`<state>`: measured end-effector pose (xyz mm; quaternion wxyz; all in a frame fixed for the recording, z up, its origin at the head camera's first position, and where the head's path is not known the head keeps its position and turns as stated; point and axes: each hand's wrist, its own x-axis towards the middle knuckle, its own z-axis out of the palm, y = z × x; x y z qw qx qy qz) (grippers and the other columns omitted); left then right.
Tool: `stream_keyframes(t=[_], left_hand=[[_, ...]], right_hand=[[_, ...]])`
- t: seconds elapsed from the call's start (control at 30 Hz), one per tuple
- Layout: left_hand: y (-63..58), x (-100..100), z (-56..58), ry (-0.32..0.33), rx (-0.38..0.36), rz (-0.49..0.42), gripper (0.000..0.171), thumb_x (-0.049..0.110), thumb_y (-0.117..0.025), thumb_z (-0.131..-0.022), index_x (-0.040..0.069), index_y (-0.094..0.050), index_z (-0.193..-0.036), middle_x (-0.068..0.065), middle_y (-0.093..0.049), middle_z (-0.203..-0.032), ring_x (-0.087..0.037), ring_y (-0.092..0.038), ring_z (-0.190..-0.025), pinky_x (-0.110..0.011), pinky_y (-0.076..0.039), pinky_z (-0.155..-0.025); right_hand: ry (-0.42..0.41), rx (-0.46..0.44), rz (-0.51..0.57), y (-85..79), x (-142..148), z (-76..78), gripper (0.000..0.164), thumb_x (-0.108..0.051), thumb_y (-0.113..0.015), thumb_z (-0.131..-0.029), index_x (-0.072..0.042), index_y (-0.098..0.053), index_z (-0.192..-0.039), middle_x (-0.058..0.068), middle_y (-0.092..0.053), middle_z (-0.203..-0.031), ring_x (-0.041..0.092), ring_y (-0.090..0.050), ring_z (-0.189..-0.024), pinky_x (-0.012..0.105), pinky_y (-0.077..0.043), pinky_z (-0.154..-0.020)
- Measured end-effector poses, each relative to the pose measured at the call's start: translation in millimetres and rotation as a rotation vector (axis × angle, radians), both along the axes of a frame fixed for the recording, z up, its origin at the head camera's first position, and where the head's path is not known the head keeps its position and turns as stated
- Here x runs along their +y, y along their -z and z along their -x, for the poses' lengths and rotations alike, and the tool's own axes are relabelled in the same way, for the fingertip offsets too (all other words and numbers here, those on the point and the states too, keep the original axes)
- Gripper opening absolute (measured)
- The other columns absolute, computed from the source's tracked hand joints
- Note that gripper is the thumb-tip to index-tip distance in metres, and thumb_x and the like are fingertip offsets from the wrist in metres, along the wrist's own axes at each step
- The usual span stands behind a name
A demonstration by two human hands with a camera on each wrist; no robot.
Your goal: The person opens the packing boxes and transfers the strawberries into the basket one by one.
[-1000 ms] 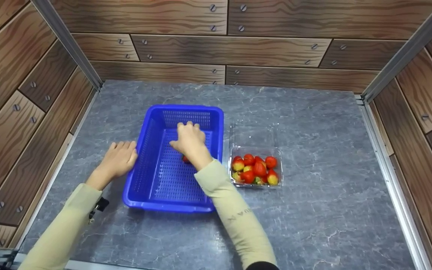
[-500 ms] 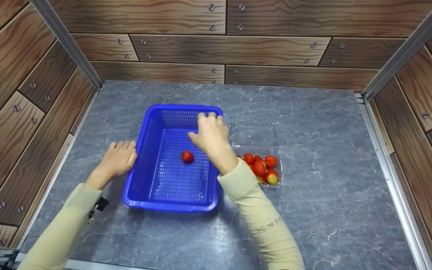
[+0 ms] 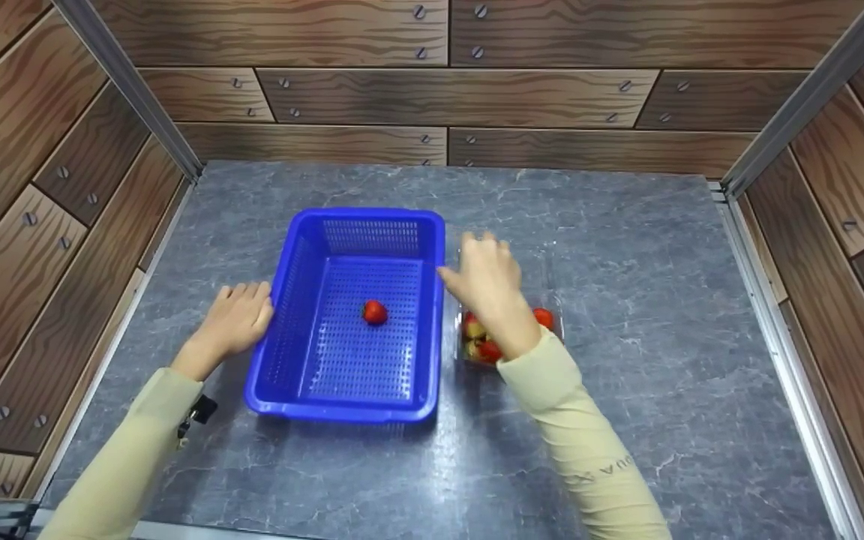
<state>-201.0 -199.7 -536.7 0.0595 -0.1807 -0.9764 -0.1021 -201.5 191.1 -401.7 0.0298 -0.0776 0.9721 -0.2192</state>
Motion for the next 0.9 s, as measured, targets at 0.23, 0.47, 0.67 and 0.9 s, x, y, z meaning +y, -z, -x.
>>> stream_keyframes(t=[0.23,0.47,0.67,0.9], left_hand=[[1.5,0,-0.5,-0.006,-0.005,0.019,0.028,0.019,-0.035,-0.1,-0.003,-0.052,-0.103,-0.022,-0.059,-0.095,-0.042,-0.054,-0.088,-0.051,-0.036,-0.078],[0.9,1,-0.9,-0.01,0.011,-0.003,0.026,0.018,-0.036,-0.099,-0.002,-0.052,-0.101,-0.022,-0.059,-0.093,-0.043,-0.054,-0.086,-0.051,-0.036,-0.078],[0.6,1,-1.4,-0.013,-0.003,-0.008,0.025,0.018,-0.036,-0.099,-0.002,-0.051,-0.102,-0.022,-0.059,-0.094,-0.042,-0.054,-0.087,-0.051,-0.036,-0.079],[0.7,1,0.1,-0.015,-0.004,-0.006,0.027,0.018,-0.037,-0.099,-0.002,-0.053,-0.105,-0.022,-0.06,-0.097,-0.042,-0.054,-0.09,-0.051,-0.036,-0.08]], right_hand=[[0.048,-0.061,0.007,25.3,30,-7.4,0.052,-0.03,-0.07,-0.089,0.008,-0.058,-0.122,0.035,-0.06,-0.118,0.052,-0.058,-0.106,0.061,-0.046,-0.087],[0.095,-0.118,-0.002,56.5,56,-18.0,0.048,-0.026,-0.069,-0.089,0.007,-0.058,-0.122,0.034,-0.058,-0.116,0.051,-0.058,-0.102,0.061,-0.046,-0.083],[0.122,-0.108,-0.026,84.9,69,-27.1,0.042,-0.022,-0.07,-0.087,0.005,-0.062,-0.117,0.03,-0.058,-0.107,0.046,-0.057,-0.091,0.058,-0.046,-0.075],[0.139,-0.119,0.003,108.2,72,-30.2,0.05,-0.017,-0.072,-0.083,0.01,-0.058,-0.123,0.035,-0.052,-0.114,0.053,-0.055,-0.102,0.064,-0.045,-0.084]])
